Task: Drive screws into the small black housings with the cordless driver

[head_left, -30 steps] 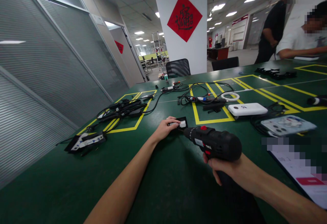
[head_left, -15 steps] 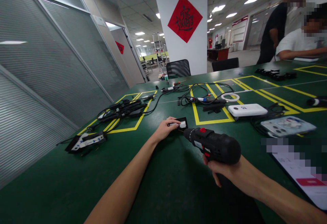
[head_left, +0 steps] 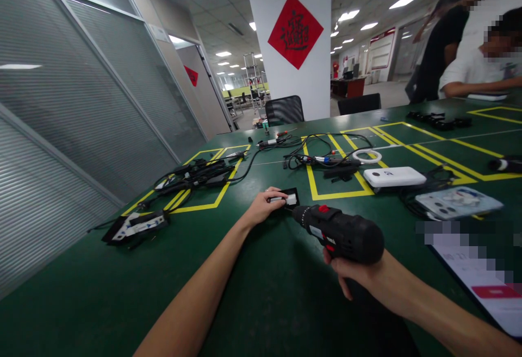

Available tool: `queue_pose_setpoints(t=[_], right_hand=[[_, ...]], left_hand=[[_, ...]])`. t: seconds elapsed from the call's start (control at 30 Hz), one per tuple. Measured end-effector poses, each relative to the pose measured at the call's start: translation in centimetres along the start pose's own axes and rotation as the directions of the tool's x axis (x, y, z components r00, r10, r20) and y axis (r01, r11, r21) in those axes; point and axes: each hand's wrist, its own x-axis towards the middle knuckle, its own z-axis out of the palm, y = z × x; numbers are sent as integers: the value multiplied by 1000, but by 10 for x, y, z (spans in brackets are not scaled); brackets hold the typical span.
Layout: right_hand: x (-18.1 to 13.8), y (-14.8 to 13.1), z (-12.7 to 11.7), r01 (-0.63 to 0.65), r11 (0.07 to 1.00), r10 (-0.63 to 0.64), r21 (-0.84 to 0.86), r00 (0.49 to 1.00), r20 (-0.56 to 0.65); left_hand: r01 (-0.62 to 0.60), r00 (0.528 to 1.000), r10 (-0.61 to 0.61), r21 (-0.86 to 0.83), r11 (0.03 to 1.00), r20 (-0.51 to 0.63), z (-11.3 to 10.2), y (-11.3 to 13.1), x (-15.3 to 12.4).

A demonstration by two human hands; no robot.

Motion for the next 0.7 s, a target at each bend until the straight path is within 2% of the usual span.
queue_pose_setpoints(t=[0.3,0.47,0.7], right_hand=[[-2,-2,0,-24,1000,24,-17,1000,-13],[-1,-1,0,11,1000,-12,-29,1000,-15],[-1,1,3,-64,990,57,-124,996,-61]], left_hand=[[2,1000,-2,10,1000,3,0,-2,0],[0,1000,0,15,1000,5,0,-2,1],[16,1000,-15,12,1000,-1,1,-3,1]])
